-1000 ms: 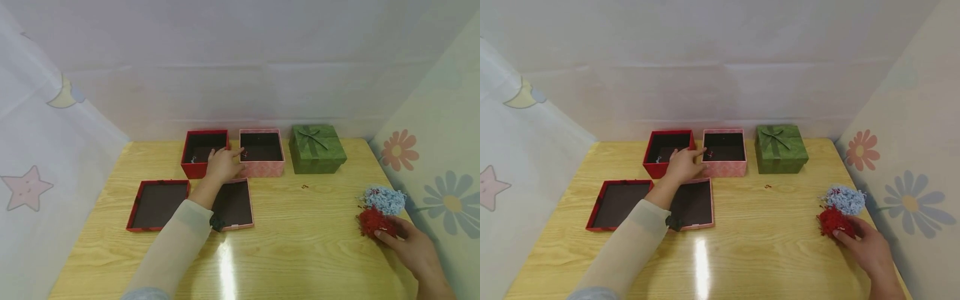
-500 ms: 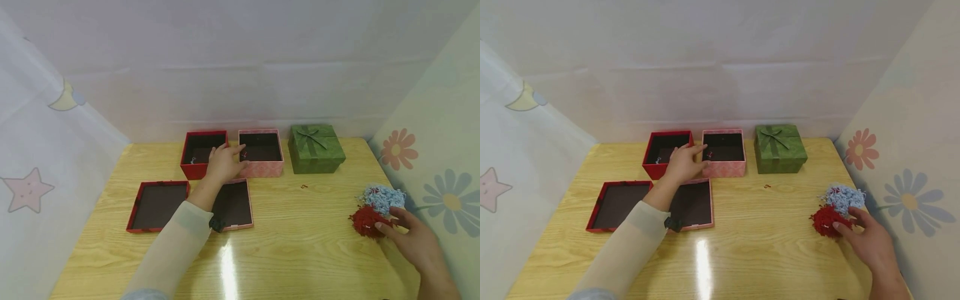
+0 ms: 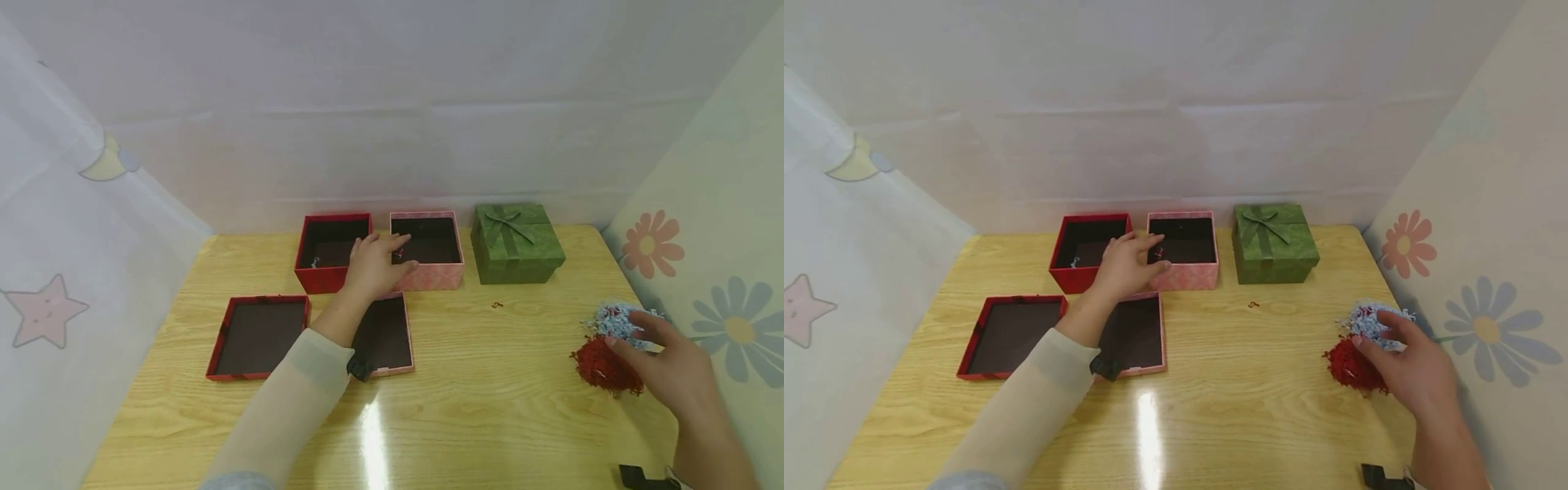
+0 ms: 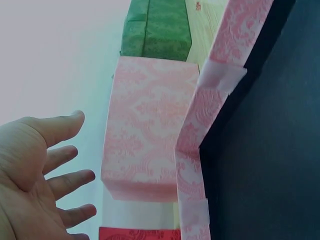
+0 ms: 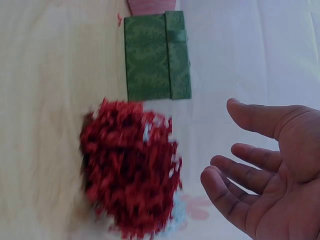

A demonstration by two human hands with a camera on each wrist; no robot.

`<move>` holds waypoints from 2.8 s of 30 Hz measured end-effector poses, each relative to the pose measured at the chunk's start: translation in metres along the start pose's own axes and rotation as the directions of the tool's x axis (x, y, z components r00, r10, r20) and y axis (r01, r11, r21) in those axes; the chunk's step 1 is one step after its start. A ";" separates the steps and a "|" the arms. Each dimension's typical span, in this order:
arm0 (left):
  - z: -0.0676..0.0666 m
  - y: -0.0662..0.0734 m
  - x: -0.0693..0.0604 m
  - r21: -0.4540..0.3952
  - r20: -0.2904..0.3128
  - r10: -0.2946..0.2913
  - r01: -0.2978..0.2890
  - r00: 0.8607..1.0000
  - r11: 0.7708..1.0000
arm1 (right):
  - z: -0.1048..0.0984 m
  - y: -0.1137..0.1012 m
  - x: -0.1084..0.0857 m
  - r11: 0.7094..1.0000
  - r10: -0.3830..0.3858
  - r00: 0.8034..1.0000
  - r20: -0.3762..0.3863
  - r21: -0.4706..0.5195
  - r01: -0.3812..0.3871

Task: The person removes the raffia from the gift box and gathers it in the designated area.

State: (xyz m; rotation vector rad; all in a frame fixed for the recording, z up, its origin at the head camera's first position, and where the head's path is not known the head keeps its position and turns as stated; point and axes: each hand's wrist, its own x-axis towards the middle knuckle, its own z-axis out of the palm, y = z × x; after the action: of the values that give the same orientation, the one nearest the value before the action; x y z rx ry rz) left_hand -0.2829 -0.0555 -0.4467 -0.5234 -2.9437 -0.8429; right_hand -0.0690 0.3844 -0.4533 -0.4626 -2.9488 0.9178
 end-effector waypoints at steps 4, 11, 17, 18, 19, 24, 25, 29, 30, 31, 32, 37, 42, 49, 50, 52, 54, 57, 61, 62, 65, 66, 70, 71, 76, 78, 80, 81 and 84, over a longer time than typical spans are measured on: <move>0.003 0.007 0.002 -0.012 -0.017 0.033 -0.033 0.999 0.999 | 0.002 -0.013 0.010 0.999 -0.012 1.000 0.021 0.044 0.012; 0.006 0.020 0.003 -0.019 0.005 0.048 -0.047 0.999 0.999 | 0.005 -0.028 0.026 0.996 -0.041 0.999 0.015 0.084 0.040; 0.013 0.029 0.008 -0.039 0.010 0.058 -0.057 0.998 0.998 | 0.006 -0.037 0.038 0.986 -0.063 0.998 0.019 0.159 0.060; 0.015 0.030 0.009 -0.037 0.009 0.065 -0.065 0.998 0.997 | 0.007 -0.039 0.040 0.984 -0.064 0.998 0.017 0.169 0.060; 0.017 0.032 0.010 -0.031 0.008 0.070 -0.070 0.997 0.997 | 0.007 -0.040 0.041 0.982 -0.068 0.998 0.017 0.178 0.064; 0.027 0.043 0.015 -0.014 0.008 0.094 -0.094 0.996 0.995 | 0.011 -0.046 0.052 0.976 -0.072 0.997 0.007 0.206 0.069; 0.029 0.046 0.015 -0.015 0.010 0.099 -0.099 0.995 0.995 | 0.012 -0.047 0.054 0.974 -0.075 0.997 0.009 0.215 0.071; 0.037 0.058 0.020 -0.042 0.029 0.100 -0.098 0.995 0.994 | 0.018 -0.052 0.065 0.967 -0.094 0.996 -0.002 0.238 0.091; 0.039 0.062 0.022 -0.041 0.037 0.098 -0.097 0.994 0.994 | 0.019 -0.054 0.067 0.967 -0.098 0.995 -0.004 0.237 0.096; 0.041 0.065 0.023 -0.045 0.047 0.096 -0.094 0.994 0.995 | 0.021 -0.055 0.070 0.966 -0.101 0.995 -0.008 0.238 0.099; 0.044 0.067 0.024 -0.050 0.053 0.092 -0.090 0.994 0.995 | 0.022 -0.056 0.073 0.966 -0.103 0.995 -0.014 0.239 0.103; 0.051 0.078 0.031 -0.041 0.085 0.079 -0.075 0.993 0.996 | 0.028 -0.061 0.088 0.958 -0.107 0.994 -0.003 0.268 0.104; 0.059 0.084 0.038 0.006 0.110 0.052 -0.053 0.993 0.999 | 0.035 -0.065 0.101 0.955 -0.112 0.994 0.006 0.276 0.106; 0.068 0.090 0.046 0.039 0.141 0.037 -0.043 0.989 0.998 | 0.041 -0.067 0.115 0.961 -0.096 0.994 0.044 0.265 0.081; 0.069 0.091 0.047 0.044 0.142 0.033 -0.040 0.989 0.998 | 0.042 -0.067 0.117 0.961 -0.099 0.994 0.050 0.264 0.082; 0.071 0.092 0.049 0.051 0.151 0.022 -0.030 0.988 0.998 | 0.044 -0.067 0.123 0.963 -0.106 0.992 0.067 0.257 0.086; 0.073 0.094 0.050 0.057 0.164 0.007 -0.017 0.986 0.998 | 0.047 -0.067 0.128 0.965 -0.113 0.990 0.085 0.249 0.088; 0.075 0.097 0.051 0.077 0.180 -0.016 0.002 0.983 0.997 | 0.050 -0.067 0.134 0.969 -0.119 0.986 0.113 0.230 0.090; 0.080 0.102 0.053 0.123 0.186 -0.031 0.008 0.982 0.992 | 0.054 -0.066 0.139 0.972 -0.114 0.985 0.127 0.221 0.084; 0.081 0.103 0.054 0.138 0.186 -0.036 0.010 0.982 0.990 | 0.054 -0.066 0.140 0.971 -0.113 0.985 0.127 0.222 0.083; 0.084 0.106 0.055 0.184 0.184 -0.051 0.017 0.982 0.983 | 0.055 -0.064 0.141 0.968 -0.103 0.985 0.136 0.240 0.068; 0.085 0.107 0.055 0.199 0.180 -0.056 0.019 0.982 0.980 | 0.055 -0.064 0.140 0.966 -0.098 0.985 0.139 0.250 0.061; 0.085 0.112 0.055 0.235 0.163 -0.062 0.022 0.985 0.972 | 0.056 -0.064 0.139 0.961 -0.088 0.986 0.140 0.271 0.047; 0.085 0.113 0.055 0.240 0.163 -0.061 0.020 0.985 0.971 | 0.056 -0.064 0.139 0.961 -0.087 0.987 0.138 0.271 0.047; 0.083 0.116 0.056 0.261 0.190 -0.063 0.011 0.980 0.965 | 0.058 -0.064 0.139 0.965 -0.073 0.989 0.126 0.261 0.038; 0.084 0.116 0.056 0.265 0.198 -0.060 0.005 0.978 0.964 | 0.058 -0.064 0.140 0.966 -0.066 0.990 0.121 0.257 0.033; 0.085 0.117 0.057 0.262 0.203 -0.061 0.006 0.977 0.965 | 0.059 -0.065 0.140 0.966 -0.062 0.991 0.115 0.256 0.030; 0.085 0.116 0.057 0.259 0.204 -0.065 0.010 0.977 0.966 | 0.059 -0.065 0.140 0.965 -0.061 0.992 0.114 0.259 0.030; 0.086 0.116 0.058 0.237 0.199 -0.075 0.027 0.977 0.971 | 0.060 -0.067 0.140 0.961 -0.062 0.992 0.111 0.274 0.029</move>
State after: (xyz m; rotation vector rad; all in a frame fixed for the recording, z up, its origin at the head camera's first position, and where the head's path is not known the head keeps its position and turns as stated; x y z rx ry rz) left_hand -0.2947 0.0995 -0.4543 -0.5517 -3.1987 -0.4589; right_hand -0.2276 0.3388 -0.4756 -0.3368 -2.8538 1.3644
